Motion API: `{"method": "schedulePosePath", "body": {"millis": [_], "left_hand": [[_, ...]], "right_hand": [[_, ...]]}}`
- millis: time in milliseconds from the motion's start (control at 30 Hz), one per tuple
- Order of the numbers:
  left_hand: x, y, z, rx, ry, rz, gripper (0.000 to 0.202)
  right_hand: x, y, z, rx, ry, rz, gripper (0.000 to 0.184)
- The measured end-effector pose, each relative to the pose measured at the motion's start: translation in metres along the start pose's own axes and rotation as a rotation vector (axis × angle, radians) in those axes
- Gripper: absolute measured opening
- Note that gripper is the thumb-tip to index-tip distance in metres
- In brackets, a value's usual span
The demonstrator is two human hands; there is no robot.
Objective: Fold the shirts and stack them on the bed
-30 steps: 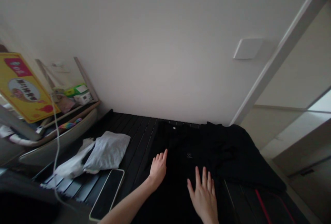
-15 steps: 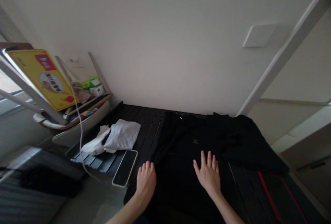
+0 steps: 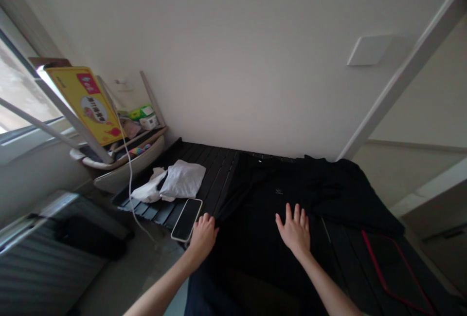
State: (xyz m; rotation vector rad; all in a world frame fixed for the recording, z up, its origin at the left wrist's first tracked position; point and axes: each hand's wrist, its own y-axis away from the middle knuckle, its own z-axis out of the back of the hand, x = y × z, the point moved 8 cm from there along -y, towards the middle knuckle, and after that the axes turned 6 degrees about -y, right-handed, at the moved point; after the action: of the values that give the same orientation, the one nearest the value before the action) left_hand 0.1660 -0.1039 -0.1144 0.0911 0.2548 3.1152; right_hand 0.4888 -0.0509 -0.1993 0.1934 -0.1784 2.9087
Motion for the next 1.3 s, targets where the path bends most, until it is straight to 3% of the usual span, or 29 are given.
{"method": "schedulePosePath", "body": {"millis": [133, 233, 367, 467, 567, 733, 833, 900, 1000, 1100, 1200, 1300], "left_hand": [[-0.017, 0.010, 0.029, -0.037, 0.105, -0.062, 0.015], [-0.043, 0.021, 0.041, -0.072, 0.130, -0.098, 0.021], [-0.088, 0.040, 0.012, 0.098, 0.001, -0.219, 0.033], [-0.108, 0.052, -0.011, 0.191, -0.044, -0.312, 0.047], [-0.108, 0.046, -0.010, 0.137, 0.046, -0.317, 0.025], [-0.100, 0.007, 0.004, -0.180, 0.090, -0.312, 0.035], [-0.100, -0.011, -0.012, -0.288, 0.085, -0.303, 0.046], [-0.101, -0.012, -0.025, -0.316, 0.076, -0.285, 0.049], [-0.104, 0.005, -0.039, -0.308, 0.086, -0.255, 0.051], [-0.104, 0.035, -0.053, -0.242, 0.105, -0.236, 0.055], [-0.096, 0.059, -0.072, -0.156, 0.094, -0.183, 0.059], [-0.087, 0.068, -0.085, -0.117, 0.059, -0.132, 0.061]], "right_hand": [[0.000, 0.000, -0.002, -0.013, 0.002, 0.003, 0.072], [0.000, 0.000, -0.002, -0.027, -0.028, 0.009, 0.071], [0.001, 0.001, 0.000, -0.037, -0.053, 0.011, 0.071], [0.002, 0.001, 0.002, -0.037, -0.035, 0.016, 0.071], [0.001, 0.001, 0.002, -0.033, -0.023, 0.019, 0.070], [0.008, 0.003, 0.012, -0.084, -0.043, 0.008, 0.062], [0.041, -0.001, 0.025, -0.119, -0.155, 0.144, 0.052], [0.072, -0.008, 0.026, -0.023, -0.278, 0.249, 0.051], [0.112, -0.026, 0.014, 0.176, -0.392, 0.255, 0.052], [0.138, -0.048, 0.002, 0.258, -0.408, 0.220, 0.056], [0.149, -0.072, -0.007, 0.308, -0.425, 0.183, 0.061], [0.154, -0.096, -0.002, 0.293, -0.444, 0.189, 0.062]]}}
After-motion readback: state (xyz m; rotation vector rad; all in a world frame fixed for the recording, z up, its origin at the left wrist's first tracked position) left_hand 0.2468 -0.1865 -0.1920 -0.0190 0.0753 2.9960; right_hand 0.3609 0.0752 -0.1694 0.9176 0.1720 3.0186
